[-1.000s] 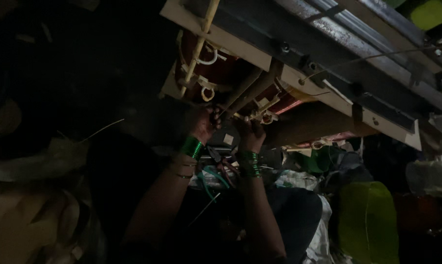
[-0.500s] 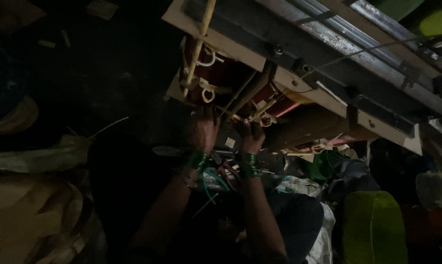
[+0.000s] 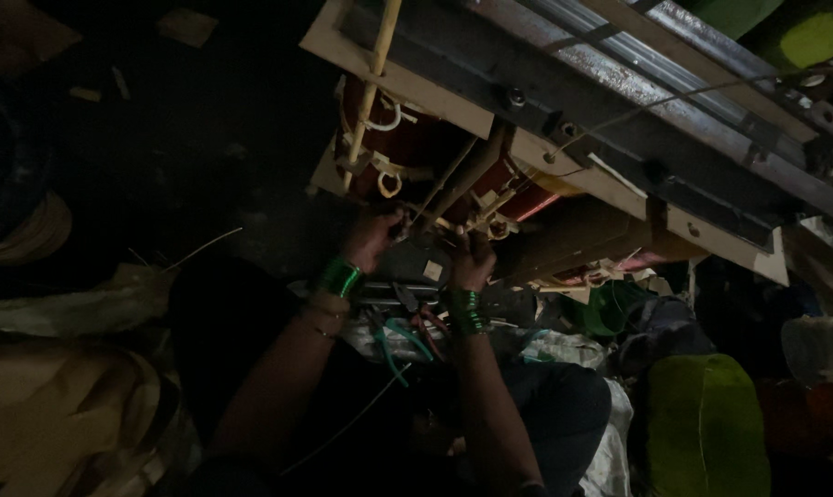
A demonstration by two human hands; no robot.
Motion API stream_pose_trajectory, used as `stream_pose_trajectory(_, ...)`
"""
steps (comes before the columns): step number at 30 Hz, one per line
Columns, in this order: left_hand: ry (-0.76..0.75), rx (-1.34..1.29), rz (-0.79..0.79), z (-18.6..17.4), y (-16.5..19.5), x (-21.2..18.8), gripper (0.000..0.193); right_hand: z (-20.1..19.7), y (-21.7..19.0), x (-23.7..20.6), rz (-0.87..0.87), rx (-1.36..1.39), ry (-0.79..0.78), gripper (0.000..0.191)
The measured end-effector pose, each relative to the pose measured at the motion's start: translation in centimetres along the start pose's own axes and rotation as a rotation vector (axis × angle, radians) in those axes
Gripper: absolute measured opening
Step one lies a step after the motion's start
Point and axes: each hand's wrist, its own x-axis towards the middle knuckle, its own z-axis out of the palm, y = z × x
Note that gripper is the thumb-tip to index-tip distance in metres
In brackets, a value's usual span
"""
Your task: The person sits on the floor and uses pliers and a hammer to adjust and secure components on a wooden-framed electrical device with copper coils. They repeatedly cut, bend, and hammer small wooden or wire pieces into place on the frame.
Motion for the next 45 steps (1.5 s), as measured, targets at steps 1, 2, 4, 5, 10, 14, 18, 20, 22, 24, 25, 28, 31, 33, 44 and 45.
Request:
stream_pose_trajectory(1, -0.040, -0.083, -0.055, 0.0, 0.5, -0.1, 0.027, 0.0, 0.0, 0.0, 0.002, 0.027, -0.003, 0.025)
stream_pose_trajectory(2, 0.017, 0.291, 0.081, 0.1, 1.1, -0.3, 0.028, 0.0, 0.0, 0.1, 0.005, 0.053, -0.004, 0.025)
stream_pose_trajectory(4, 0.131, 1.038, 0.352, 0.5, 2.2, -1.1, 0.033, -0.1, -0.1, 0.0, -0.101, -0.195, -0.009, 0.021)
stream_pose_trajectory(5, 0.100, 1.135, 0.292, 0.7, 2.8, -1.3, 0.032, -0.1, -0.1, 0.0, -0.152, -0.320, -0.011, 0.022)
stream_pose_trajectory(10, 0.171, 1.155, 0.430, 1.3, 3.4, -2.0, 0.029, 0.1, -0.3, 0.0, -0.045, -0.076, 0.007, 0.018)
stream_pose_trajectory(14, 0.272, 0.530, 0.457, 1.4, 0.5, -1.1, 0.025, 0.4, -0.2, -0.1, -0.079, -0.106, 0.057, 0.019)
stream_pose_trajectory(18, 0.154, -0.383, -0.043, 1.7, -1.4, -0.1, 0.028, 0.3, -0.2, -0.3, -0.097, -0.021, -0.008, 0.018)
stream_pose_trajectory(20, 0.144, -0.426, -0.066, 1.4, -1.4, -0.1, 0.020, 0.3, -0.4, -0.5, -0.061, 0.065, -0.012, 0.017)
stream_pose_trajectory(22, 0.125, -0.467, -0.093, 1.2, -1.1, -0.6, 0.013, 0.3, -0.6, -0.6, -0.043, -0.047, 0.019, 0.017)
stream_pose_trajectory(24, 0.207, -0.691, 0.156, 1.8, -0.3, -1.5, 0.017, 0.3, -0.6, -0.6, -0.048, -0.181, 0.054, 0.019)
stream_pose_trajectory(25, 0.243, -0.800, 0.286, 2.1, 0.2, -2.0, 0.019, 0.3, -0.6, -0.6, -0.066, -0.255, 0.070, 0.020)
stream_pose_trajectory(28, 0.790, 1.163, 0.944, 2.8, 1.2, -3.3, 0.029, 0.1, -0.2, -0.4, -0.031, -0.165, 0.079, 0.025)
stream_pose_trajectory(31, 0.571, 1.345, 0.548, 3.3, 1.2, -3.0, 0.022, -0.1, 0.3, -0.2, -0.052, -0.222, 0.101, 0.027)
stream_pose_trajectory(33, 0.538, 1.339, 0.462, 3.5, 0.5, -2.2, 0.023, -0.1, 0.3, -0.2, -0.068, -0.239, 0.083, 0.027)
stream_pose_trajectory(44, -0.032, -0.098, -0.177, -0.8, -0.2, 0.0, 0.021, -0.3, 0.0, -0.1, -0.030, -0.044, -0.037, 0.023)
stream_pose_trajectory(45, -0.033, 0.111, -0.024, -0.5, -0.2, -0.1, 0.030, -0.4, 0.1, 0.0, -0.038, -0.049, -0.029, 0.022)
